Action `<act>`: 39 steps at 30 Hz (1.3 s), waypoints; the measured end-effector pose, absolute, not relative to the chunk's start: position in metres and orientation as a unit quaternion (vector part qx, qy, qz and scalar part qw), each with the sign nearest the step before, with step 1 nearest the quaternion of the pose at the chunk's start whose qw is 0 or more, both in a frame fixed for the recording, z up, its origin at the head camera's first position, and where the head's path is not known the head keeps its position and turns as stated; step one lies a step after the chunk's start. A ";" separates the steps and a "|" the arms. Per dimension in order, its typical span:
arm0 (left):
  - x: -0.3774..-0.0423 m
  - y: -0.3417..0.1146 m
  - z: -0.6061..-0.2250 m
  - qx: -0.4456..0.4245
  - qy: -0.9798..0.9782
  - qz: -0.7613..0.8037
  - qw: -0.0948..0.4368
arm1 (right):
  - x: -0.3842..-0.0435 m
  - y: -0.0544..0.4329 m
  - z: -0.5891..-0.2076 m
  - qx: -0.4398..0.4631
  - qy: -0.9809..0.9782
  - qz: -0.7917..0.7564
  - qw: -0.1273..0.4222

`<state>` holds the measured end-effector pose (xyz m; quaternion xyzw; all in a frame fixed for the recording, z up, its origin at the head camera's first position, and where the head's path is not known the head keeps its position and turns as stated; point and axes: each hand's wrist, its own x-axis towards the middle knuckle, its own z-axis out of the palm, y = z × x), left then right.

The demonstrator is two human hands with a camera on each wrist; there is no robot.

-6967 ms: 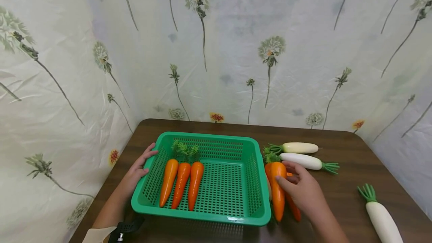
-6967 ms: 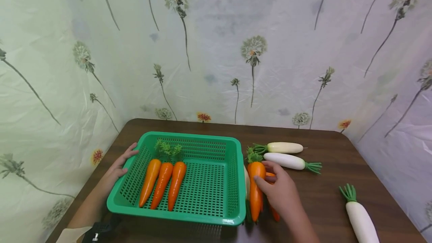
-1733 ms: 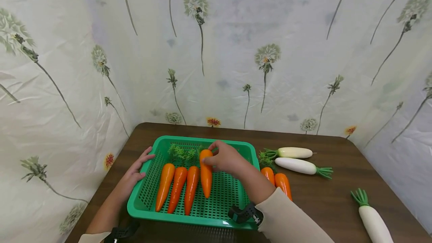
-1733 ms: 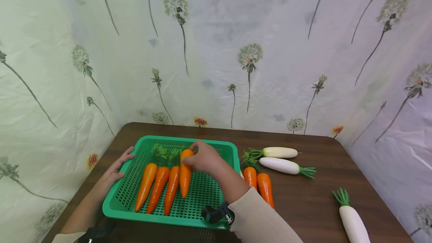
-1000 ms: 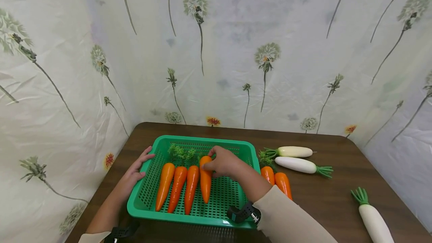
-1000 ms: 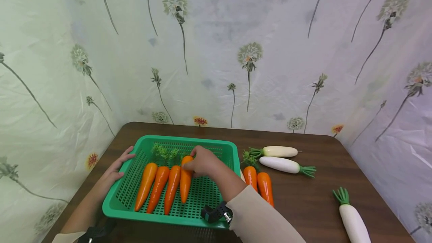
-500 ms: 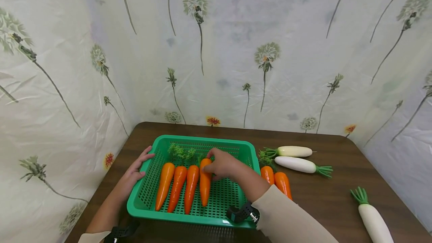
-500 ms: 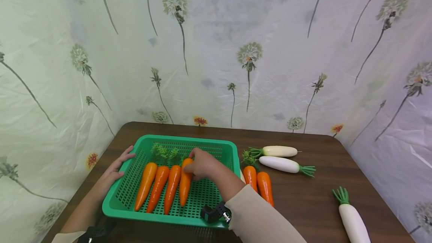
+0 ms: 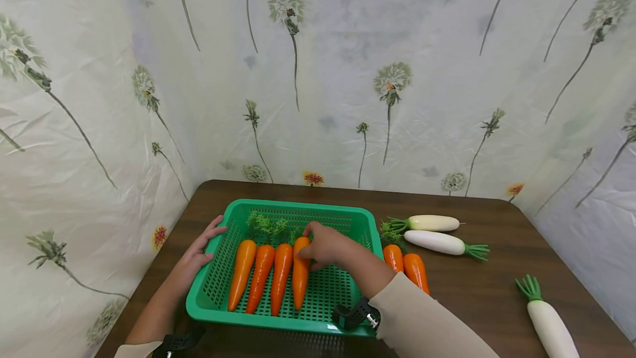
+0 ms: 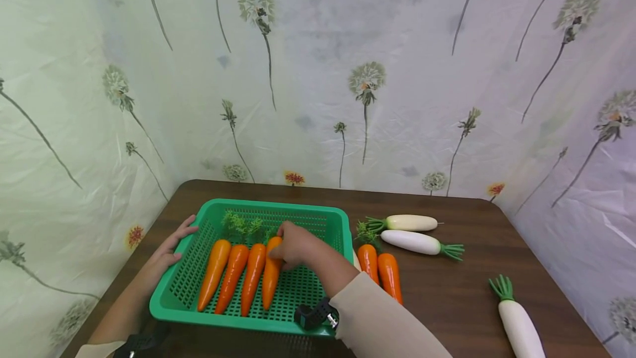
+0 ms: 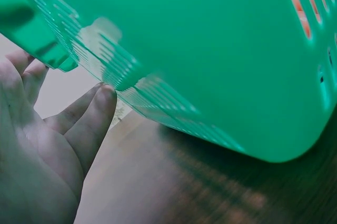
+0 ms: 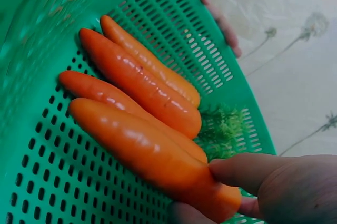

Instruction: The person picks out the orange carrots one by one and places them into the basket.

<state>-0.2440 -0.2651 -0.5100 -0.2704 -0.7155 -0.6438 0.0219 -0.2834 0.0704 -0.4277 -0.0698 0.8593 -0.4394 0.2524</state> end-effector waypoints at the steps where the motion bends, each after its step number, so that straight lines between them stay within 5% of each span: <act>1: -0.244 -0.265 -0.510 -0.271 -0.715 -0.644 0.021 | -0.283 0.070 -0.427 -0.069 0.860 -0.438 0.253; 39: -0.243 -0.265 -0.510 -0.271 -0.709 -0.651 0.021 | -0.283 0.081 -0.423 -0.098 0.880 -0.361 0.293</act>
